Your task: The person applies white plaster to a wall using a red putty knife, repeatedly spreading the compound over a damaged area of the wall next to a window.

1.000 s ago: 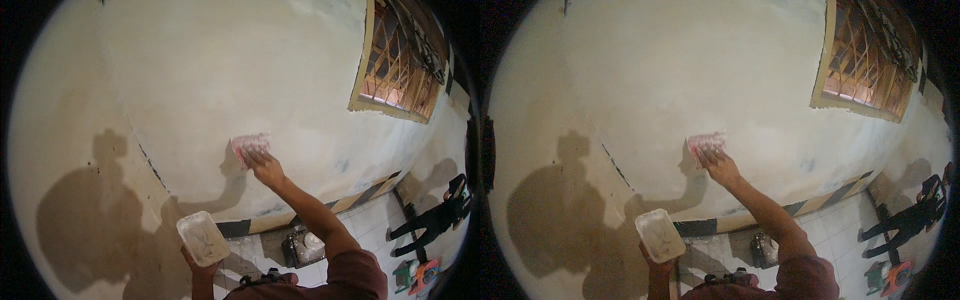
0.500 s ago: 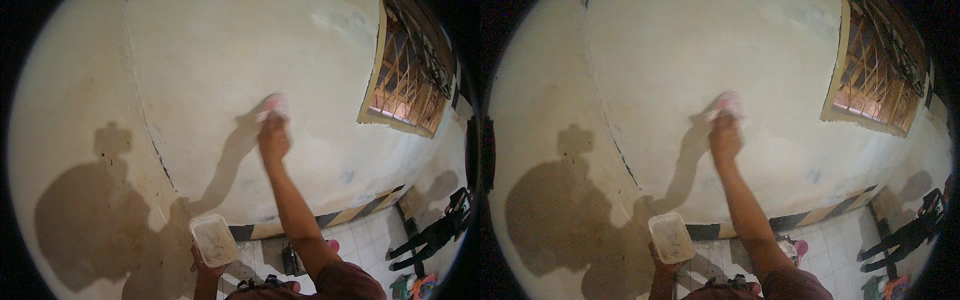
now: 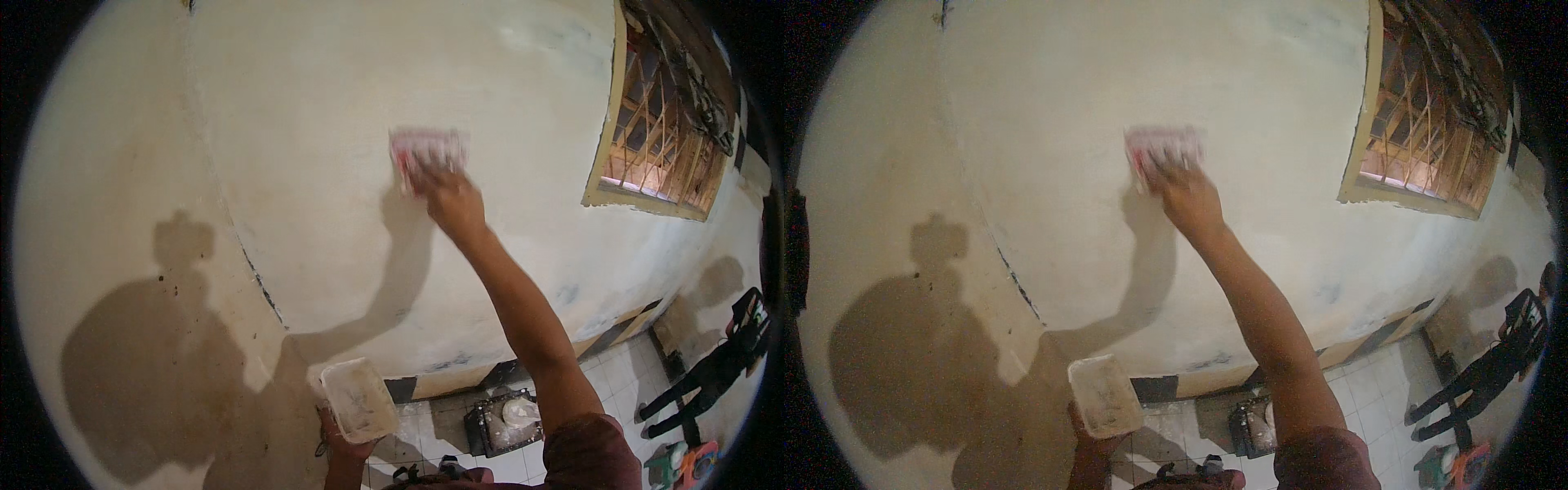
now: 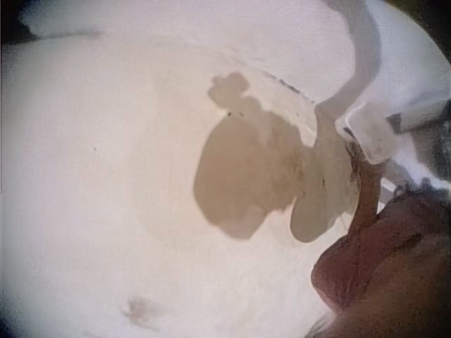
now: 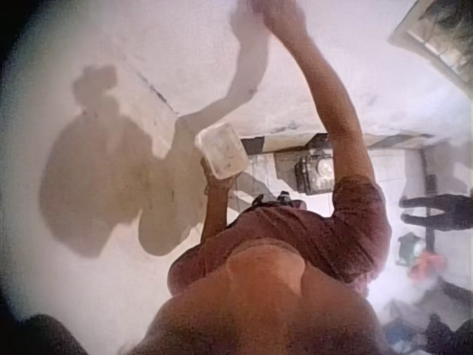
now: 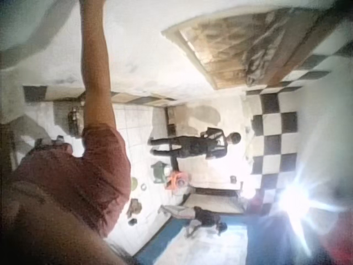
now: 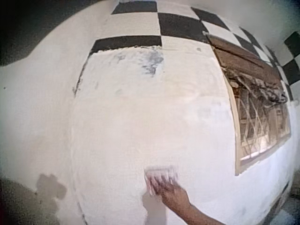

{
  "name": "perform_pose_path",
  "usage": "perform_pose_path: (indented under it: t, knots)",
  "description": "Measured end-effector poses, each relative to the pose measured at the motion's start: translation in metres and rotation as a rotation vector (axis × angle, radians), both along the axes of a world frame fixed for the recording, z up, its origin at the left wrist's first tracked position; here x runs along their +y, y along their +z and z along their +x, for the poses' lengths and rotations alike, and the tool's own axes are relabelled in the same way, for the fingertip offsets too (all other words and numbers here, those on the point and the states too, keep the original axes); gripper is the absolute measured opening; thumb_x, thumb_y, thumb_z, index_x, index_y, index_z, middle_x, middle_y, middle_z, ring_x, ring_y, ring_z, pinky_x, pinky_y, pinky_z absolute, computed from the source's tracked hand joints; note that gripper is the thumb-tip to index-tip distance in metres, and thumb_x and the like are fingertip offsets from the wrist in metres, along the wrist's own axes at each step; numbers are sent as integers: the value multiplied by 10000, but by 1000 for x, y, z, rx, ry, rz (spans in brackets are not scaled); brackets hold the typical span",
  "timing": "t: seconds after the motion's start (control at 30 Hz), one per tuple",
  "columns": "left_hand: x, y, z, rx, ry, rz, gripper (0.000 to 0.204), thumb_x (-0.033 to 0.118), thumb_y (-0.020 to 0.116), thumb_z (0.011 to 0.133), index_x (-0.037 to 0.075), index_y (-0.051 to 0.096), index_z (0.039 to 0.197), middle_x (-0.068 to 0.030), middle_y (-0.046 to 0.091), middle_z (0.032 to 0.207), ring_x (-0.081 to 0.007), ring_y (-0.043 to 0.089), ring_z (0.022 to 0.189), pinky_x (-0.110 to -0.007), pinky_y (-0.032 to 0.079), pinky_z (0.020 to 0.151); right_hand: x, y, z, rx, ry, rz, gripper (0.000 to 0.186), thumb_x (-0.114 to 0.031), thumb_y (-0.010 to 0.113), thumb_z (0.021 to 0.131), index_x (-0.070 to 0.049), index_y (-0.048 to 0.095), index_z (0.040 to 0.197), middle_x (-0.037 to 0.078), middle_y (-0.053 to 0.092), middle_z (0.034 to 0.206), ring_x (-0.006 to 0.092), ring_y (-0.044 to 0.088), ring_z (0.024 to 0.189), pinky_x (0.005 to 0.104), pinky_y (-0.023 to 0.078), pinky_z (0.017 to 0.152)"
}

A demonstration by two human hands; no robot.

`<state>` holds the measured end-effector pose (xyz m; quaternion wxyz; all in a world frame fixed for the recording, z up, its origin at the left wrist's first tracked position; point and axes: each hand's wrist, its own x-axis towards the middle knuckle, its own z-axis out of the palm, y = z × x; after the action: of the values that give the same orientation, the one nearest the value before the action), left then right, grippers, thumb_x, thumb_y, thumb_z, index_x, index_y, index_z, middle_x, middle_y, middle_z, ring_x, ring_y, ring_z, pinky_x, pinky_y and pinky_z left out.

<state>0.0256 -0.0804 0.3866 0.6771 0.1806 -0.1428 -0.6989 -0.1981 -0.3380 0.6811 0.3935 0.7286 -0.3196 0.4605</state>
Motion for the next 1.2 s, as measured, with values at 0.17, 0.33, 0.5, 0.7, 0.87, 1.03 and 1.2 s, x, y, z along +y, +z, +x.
perform_pose_path:
  t: [0.17,0.33,0.5,0.7,0.87,1.03,1.2]
  knots:
    - [13,24,4,191,-43,21,789,714,456,843,208,403,1447,-96,508,1384,-384,528,1216,-630,449,957,51,-150,-18,321,-45,429,523,-75,590,838,-149,547,1355,108,580,1337,275,535,1261,416,436,1061]
    - [7,4,15,228,-106,35,796,710,431,848,188,403,1448,-103,509,1382,-376,523,1226,-628,447,959,58,11,-1,-54,-36,151,525,0,547,828,-225,602,1299,51,607,1299,258,584,1180,401,513,958]
    - [5,28,6,93,-50,29,716,636,487,860,131,460,1366,-113,578,1245,-323,589,1115,-548,515,904,16,118,24,38,33,37,484,-50,544,850,-277,611,1273,46,621,1262,273,630,1061,411,561,811]
    - [9,38,1,121,-60,148,828,729,473,801,191,426,1428,-100,542,1334,-360,558,1184,-606,490,912,19,-123,0,416,-74,281,570,-211,545,899,-160,424,1453,162,453,1450,339,443,1339,478,399,1087]
    - [2,8,16,148,-58,68,822,718,504,782,196,450,1415,-99,544,1335,-377,555,1184,-633,476,909,80,-59,8,271,104,266,549,10,592,780,-205,616,1285,69,661,1212,255,633,1121,399,514,966]
    - [11,31,5,147,-31,48,666,621,460,887,155,479,1363,-90,574,1277,-325,587,1125,-534,510,928,46,105,3,1,-25,-73,432,-49,562,836,-224,646,1222,25,637,1248,283,626,1083,409,544,857]
    - [11,18,3,173,-98,40,678,636,445,886,162,471,1370,-82,570,1285,-325,581,1134,-531,505,935,-13,-27,-24,109,-122,81,474,-47,603,832,-214,627,1275,39,632,1274,233,605,1157,367,502,966]
